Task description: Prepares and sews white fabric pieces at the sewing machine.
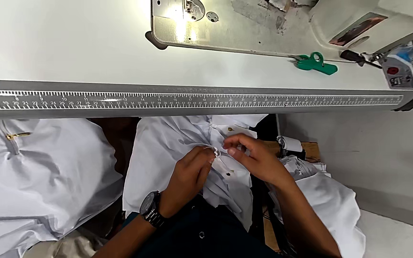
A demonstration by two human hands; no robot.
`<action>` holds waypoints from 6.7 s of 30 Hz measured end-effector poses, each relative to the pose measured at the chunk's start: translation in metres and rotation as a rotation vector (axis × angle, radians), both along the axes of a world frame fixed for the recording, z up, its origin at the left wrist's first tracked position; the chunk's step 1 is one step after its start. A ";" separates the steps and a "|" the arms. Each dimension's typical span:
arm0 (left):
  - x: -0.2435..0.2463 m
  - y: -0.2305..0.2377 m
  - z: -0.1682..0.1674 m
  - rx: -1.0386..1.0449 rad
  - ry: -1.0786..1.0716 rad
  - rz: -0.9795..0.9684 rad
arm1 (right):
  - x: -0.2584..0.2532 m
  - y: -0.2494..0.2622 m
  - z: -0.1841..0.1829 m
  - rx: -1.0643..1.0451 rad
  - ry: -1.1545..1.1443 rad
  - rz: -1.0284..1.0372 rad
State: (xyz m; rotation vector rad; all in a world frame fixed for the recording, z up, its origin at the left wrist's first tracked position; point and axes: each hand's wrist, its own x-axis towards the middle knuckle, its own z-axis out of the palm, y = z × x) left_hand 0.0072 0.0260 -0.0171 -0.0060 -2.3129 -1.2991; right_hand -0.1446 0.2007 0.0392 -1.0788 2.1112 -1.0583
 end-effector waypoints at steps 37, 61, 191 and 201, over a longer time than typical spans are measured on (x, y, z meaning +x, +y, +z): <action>0.009 -0.030 -0.004 0.376 -0.152 -0.305 | 0.113 0.031 -0.038 -0.275 -0.314 -0.537; 0.008 -0.045 -0.002 0.386 -0.080 -0.320 | 0.109 0.015 -0.044 -0.226 -0.123 -0.426; -0.239 -0.253 0.144 -0.454 -0.222 -0.093 | -0.076 -0.237 0.081 0.232 0.710 -0.589; -0.221 -0.252 0.153 -0.777 -0.002 -0.047 | -0.083 -0.191 0.087 -0.020 0.288 -0.428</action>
